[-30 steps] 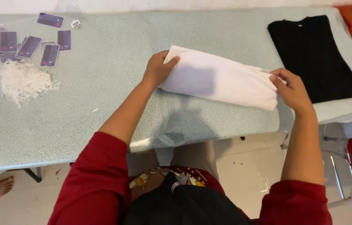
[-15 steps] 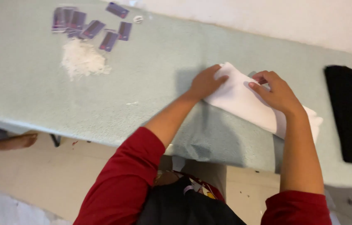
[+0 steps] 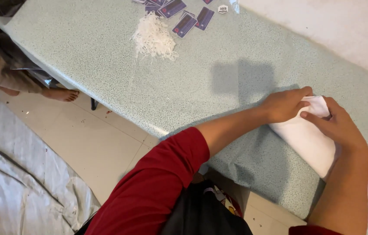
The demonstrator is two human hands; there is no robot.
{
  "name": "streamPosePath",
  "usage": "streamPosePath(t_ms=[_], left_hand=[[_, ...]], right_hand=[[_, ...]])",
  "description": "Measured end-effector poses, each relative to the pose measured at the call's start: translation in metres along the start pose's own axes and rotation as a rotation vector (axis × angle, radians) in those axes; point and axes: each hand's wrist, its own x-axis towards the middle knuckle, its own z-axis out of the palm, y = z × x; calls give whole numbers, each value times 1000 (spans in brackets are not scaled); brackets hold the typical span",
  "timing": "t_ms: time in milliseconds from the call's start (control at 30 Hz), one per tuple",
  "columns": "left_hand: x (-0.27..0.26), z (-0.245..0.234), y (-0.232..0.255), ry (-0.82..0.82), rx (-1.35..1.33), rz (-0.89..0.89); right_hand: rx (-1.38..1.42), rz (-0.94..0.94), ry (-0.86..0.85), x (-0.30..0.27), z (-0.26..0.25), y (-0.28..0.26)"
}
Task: Folding a white t-shirt, placing brand tags on it, and inserting it into a plastic bag for retail.
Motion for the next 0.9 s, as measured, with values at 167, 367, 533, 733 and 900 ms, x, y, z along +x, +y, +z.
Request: streamPosePath(t_ms=[167,367,533,733,900], left_hand=[[-10,-11,3,52,94,23],[-154,-121,31,62,555,53],[-271,-191,1,124,763,-107],[-331,-223,-4,213,786,-280],[-349,-237,-25,470,582,-844]], right_hand=[[-89,128,-116,-7,-8,-29],[-176,232,-235,-29,-18,-60],[-129,253,-281,-27,-19,-46],[-128,194,-265,-30,-19,-38],[-141,202,-257,-31,-18,-44]])
